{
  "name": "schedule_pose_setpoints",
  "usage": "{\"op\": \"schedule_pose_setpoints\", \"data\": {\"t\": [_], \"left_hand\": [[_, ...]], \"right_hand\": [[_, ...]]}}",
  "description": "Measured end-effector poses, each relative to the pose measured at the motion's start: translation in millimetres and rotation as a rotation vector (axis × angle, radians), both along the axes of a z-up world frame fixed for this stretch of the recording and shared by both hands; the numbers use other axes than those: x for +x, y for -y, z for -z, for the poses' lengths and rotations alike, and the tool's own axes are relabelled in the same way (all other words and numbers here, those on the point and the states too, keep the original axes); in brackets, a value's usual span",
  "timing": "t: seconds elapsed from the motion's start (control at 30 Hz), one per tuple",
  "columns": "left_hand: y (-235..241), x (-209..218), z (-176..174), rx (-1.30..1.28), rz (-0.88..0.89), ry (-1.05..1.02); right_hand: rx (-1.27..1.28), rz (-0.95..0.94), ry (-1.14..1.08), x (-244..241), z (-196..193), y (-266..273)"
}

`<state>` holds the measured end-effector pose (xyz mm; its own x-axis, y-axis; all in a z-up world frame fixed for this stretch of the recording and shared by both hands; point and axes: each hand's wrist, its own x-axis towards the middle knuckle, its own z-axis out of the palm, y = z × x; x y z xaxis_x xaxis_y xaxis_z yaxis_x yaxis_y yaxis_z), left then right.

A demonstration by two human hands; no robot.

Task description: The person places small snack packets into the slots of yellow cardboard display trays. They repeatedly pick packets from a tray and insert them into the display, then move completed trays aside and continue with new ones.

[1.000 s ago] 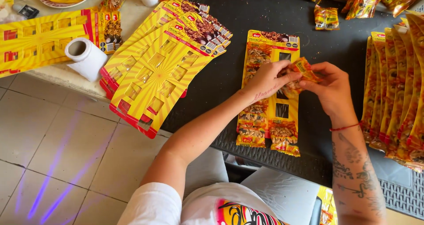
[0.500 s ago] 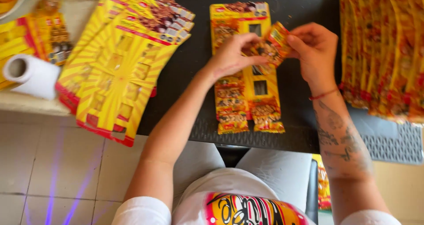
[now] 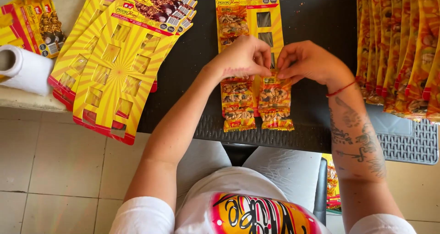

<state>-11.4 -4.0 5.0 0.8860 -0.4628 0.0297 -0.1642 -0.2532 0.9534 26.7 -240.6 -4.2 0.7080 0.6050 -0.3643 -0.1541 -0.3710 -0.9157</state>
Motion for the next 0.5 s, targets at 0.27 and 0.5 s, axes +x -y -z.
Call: {"op": "schedule_pose_setpoints", "data": {"t": [0.27, 0.5], "left_hand": [[19.1, -13.4, 3.3, 0.722, -0.136, 0.357], [46.1, -27.9, 1.4, 0.492, 0.11, 0.306]], "right_hand": [[-0.357, 0.065, 0.625, 26.1, 49.0, -7.5], [-0.515, 0.434, 1.18, 139.6, 69.3, -8.6]]}}
